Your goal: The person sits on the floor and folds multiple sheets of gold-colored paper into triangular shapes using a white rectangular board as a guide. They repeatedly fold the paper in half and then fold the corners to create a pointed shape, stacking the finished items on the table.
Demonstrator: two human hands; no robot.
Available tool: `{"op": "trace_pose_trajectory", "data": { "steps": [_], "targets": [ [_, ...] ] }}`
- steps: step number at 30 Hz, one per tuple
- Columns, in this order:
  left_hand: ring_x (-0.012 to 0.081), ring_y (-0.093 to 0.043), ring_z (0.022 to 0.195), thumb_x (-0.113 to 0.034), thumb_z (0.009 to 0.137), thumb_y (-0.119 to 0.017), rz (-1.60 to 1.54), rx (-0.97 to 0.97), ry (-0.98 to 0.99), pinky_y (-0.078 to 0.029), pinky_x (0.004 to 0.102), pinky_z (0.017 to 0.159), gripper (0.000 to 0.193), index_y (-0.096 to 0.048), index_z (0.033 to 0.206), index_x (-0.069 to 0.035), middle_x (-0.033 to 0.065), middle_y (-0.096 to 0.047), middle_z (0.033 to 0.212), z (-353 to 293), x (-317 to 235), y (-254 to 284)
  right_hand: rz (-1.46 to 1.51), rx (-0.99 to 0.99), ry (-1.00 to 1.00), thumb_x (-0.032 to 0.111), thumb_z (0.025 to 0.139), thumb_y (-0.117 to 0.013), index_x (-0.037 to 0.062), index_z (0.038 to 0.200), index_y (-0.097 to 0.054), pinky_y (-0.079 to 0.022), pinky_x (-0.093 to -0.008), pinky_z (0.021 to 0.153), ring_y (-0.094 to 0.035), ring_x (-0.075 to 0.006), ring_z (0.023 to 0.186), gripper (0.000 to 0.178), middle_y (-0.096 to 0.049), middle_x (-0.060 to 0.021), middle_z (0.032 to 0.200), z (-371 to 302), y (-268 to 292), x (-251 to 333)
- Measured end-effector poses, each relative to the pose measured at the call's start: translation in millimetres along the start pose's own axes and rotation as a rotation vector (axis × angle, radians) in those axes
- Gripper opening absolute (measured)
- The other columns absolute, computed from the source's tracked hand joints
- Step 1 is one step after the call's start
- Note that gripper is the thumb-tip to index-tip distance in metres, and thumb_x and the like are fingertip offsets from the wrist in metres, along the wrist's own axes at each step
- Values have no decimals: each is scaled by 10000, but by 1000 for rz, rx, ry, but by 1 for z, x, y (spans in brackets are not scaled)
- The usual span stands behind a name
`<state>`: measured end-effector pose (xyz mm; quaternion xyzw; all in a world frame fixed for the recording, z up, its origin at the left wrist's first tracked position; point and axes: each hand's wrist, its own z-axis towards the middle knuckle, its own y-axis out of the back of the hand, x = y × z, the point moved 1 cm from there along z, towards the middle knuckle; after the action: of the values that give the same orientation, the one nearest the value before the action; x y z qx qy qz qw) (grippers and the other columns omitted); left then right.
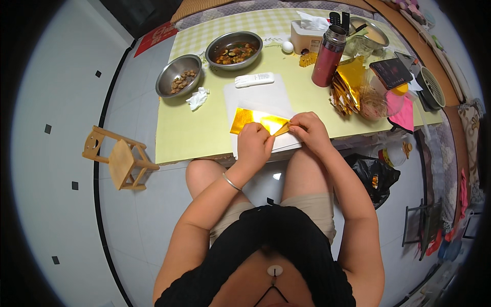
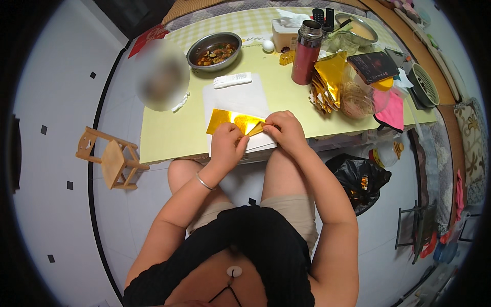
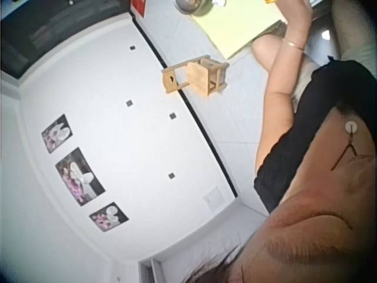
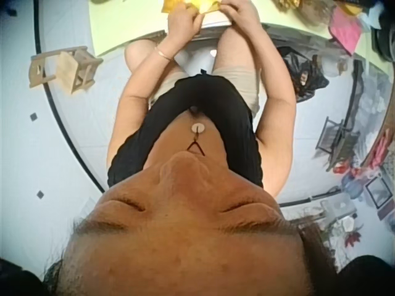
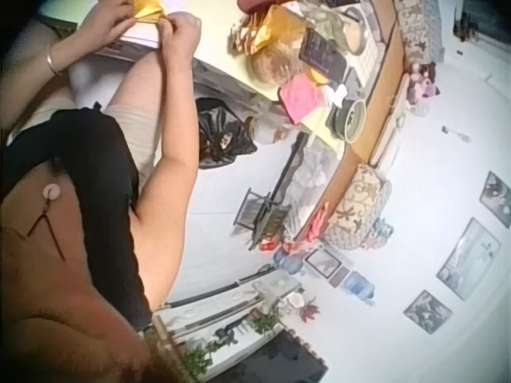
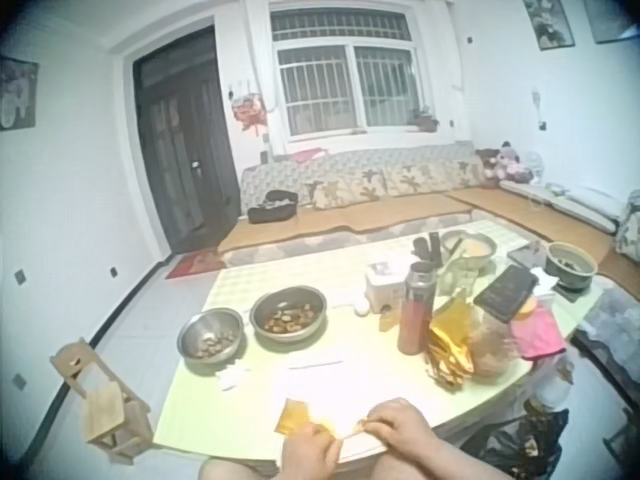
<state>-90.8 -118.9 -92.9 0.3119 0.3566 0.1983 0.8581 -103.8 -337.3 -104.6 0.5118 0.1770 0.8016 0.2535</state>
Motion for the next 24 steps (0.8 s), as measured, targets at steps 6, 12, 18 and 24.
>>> {"op": "trace_pose_trajectory", "data": {
  "steps": [6,12,18,24],
  "targets": [
    [320,-561,829,-92,748,-781,-65,-51,175,-444,418,738,191,-622,660,-31,139,-576,847,1,6,-9,-189,26,-151,238,783,-806,69,804,-690,-502,-416,780,-615,-304,883,207,-630,-86,851,18,-14,7],
    [324,-556,848,-74,716,-763,-10,-60,178,-447,427,745,193,-596,626,-34,143,-572,863,3,6,-14,-262,1,-146,201,770,-814,54,867,-666,-498,-409,754,-615,-294,863,230,-630,-99,898,18,-19,8],
    [329,-546,826,-66,725,-741,32,-73,163,-447,434,737,215,-566,603,-41,145,-561,833,5,7,-18,-563,11,387,212,814,-749,-26,1318,-561,-372,-493,1135,-494,-389,1329,588,-548,-202,1409,-6,-30,24],
    [328,-546,803,-81,742,-751,33,-91,176,-442,427,715,242,-559,601,-47,135,-553,801,6,6,-19,-506,303,262,362,828,-753,-80,1465,-406,-216,-519,1229,-301,-396,1490,849,-348,-274,1570,-28,-43,28]
  ]
}}
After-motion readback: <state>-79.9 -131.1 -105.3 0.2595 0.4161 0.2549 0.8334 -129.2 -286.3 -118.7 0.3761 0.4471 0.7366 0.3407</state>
